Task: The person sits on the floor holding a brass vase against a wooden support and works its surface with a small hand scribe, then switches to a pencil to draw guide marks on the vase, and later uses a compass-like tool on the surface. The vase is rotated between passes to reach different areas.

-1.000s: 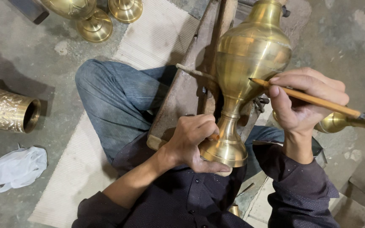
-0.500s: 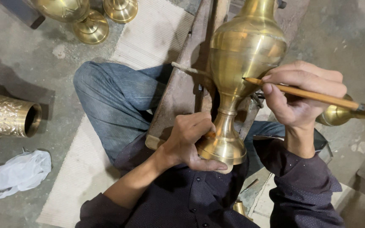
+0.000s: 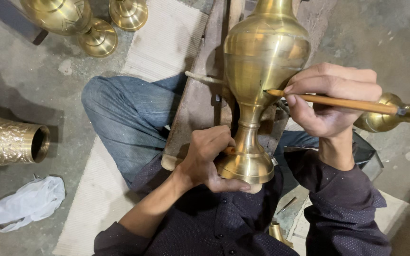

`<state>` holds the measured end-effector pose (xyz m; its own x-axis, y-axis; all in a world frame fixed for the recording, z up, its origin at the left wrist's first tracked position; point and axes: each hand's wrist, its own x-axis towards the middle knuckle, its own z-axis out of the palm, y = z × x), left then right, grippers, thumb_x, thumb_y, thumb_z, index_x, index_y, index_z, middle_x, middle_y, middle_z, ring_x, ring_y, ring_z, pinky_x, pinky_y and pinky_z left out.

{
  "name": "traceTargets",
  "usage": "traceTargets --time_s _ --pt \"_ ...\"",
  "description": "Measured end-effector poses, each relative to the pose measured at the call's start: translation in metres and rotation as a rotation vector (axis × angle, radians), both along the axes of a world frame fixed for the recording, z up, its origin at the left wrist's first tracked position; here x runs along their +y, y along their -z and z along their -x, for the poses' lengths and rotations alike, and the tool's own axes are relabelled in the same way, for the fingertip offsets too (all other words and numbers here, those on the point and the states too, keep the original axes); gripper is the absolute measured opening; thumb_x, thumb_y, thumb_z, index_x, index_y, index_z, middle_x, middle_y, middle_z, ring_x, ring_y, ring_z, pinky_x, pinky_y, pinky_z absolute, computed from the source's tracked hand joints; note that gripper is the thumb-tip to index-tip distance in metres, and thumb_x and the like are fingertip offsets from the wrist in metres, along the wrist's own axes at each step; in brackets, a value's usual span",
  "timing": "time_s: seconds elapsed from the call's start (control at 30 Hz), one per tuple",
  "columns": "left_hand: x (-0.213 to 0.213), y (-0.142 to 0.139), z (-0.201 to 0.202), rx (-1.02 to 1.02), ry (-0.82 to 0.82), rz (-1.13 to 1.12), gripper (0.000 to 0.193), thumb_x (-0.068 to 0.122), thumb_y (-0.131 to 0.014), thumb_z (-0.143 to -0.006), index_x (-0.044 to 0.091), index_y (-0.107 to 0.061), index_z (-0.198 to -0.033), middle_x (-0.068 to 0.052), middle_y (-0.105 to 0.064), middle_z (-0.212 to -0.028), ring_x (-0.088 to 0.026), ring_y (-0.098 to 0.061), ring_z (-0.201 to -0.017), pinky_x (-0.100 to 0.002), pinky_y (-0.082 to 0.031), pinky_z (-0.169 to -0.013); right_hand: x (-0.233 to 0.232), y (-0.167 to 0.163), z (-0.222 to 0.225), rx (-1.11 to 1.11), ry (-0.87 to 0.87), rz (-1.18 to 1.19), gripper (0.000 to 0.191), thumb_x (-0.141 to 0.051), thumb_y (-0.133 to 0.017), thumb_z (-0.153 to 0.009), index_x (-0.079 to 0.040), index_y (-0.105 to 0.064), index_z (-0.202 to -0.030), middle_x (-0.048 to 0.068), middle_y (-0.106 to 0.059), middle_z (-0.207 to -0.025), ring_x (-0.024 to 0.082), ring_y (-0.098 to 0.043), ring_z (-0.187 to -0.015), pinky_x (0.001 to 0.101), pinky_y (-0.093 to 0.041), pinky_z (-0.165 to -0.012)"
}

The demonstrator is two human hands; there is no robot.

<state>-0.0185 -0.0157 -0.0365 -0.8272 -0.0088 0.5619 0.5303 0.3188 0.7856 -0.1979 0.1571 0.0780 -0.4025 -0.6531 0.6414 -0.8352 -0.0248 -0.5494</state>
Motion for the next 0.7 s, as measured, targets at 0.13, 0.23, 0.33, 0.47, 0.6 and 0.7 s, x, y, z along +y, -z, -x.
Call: traceTargets --time_s 0.13,0.23,0.33,0.47,0.6,0.7 --pt "-0.0014 -0.0026 0.0011 -0.005 0.005 -0.005 0.063 0.058 -0.089 -0.071 0.006 -0.055 -0.082 -0.003 -0.05 -0.073 -0.016 -0.054 -0.063 -0.032 -0.044 -0.054 -0.0003 -0.0002 0.0025 0.004 -0.011 0.02 0.009 -0.002 -0.072 -0.087 0.006 -0.069 -0.085 0.017 -0.07 -0.079 0.02 -0.068 -0.064 0.0263 -0.057 -0.056" --pt "-0.0019 -0.0044 0.0021 -0.012 0.004 -0.002 0.064 0.057 -0.09 -0.068 0.006 -0.054 -0.08 -0.003 -0.049 -0.072 -0.016 -0.053 -0.061 -0.032 -0.042 -0.052 0.0015 0.0 0.0022 -0.023 -0.01 0.026 0.011 -0.003 -0.073 -0.089 0.006 -0.068 -0.087 0.017 -0.07 -0.08 0.021 -0.068 -0.066 0.0269 -0.058 -0.058" --pt "-0.0018 -0.0045 0.0034 -0.022 0.006 -0.006 0.063 0.057 -0.089 -0.068 0.006 -0.053 -0.079 -0.003 -0.049 -0.072 -0.016 -0.053 -0.061 -0.032 -0.041 -0.052 0.0035 0.0004 0.0026 -0.023 -0.013 0.033 0.011 -0.003 -0.073 -0.089 0.006 -0.068 -0.087 0.017 -0.07 -0.08 0.022 -0.069 -0.064 0.0289 -0.059 -0.06" --pt "-0.0011 -0.0046 0.0044 -0.034 0.018 -0.024 0.063 0.058 -0.087 -0.067 0.007 -0.053 -0.079 -0.003 -0.048 -0.071 -0.016 -0.052 -0.061 -0.032 -0.04 -0.053 0.0041 0.0022 0.0048 -0.028 -0.015 0.052 0.011 -0.003 -0.072 -0.086 0.007 -0.068 -0.084 0.017 -0.069 -0.078 0.023 -0.07 -0.066 0.0293 -0.058 -0.058" --pt "-0.0021 -0.0043 0.0057 -0.038 0.033 -0.033 0.065 0.059 -0.088 -0.067 0.006 -0.052 -0.08 -0.003 -0.047 -0.071 -0.016 -0.051 -0.061 -0.032 -0.04 -0.054 0.0061 0.0037 0.0085 -0.02 -0.032 0.064 0.011 -0.002 -0.072 -0.084 0.007 -0.068 -0.082 0.018 -0.069 -0.077 0.024 -0.071 -0.066 0.03 -0.06 -0.058" --pt "-0.0015 -0.0045 0.0072 -0.028 0.035 -0.037 0.066 0.06 -0.088 -0.066 0.006 -0.052 -0.081 -0.004 -0.047 -0.071 -0.017 -0.05 -0.061 -0.033 -0.038 -0.054 0.0074 0.0056 0.0099 -0.049 -0.049 0.078 0.01 -0.002 -0.072 -0.083 0.007 -0.069 -0.081 0.017 -0.069 -0.076 0.025 -0.071 -0.066 0.0304 -0.06 -0.058"
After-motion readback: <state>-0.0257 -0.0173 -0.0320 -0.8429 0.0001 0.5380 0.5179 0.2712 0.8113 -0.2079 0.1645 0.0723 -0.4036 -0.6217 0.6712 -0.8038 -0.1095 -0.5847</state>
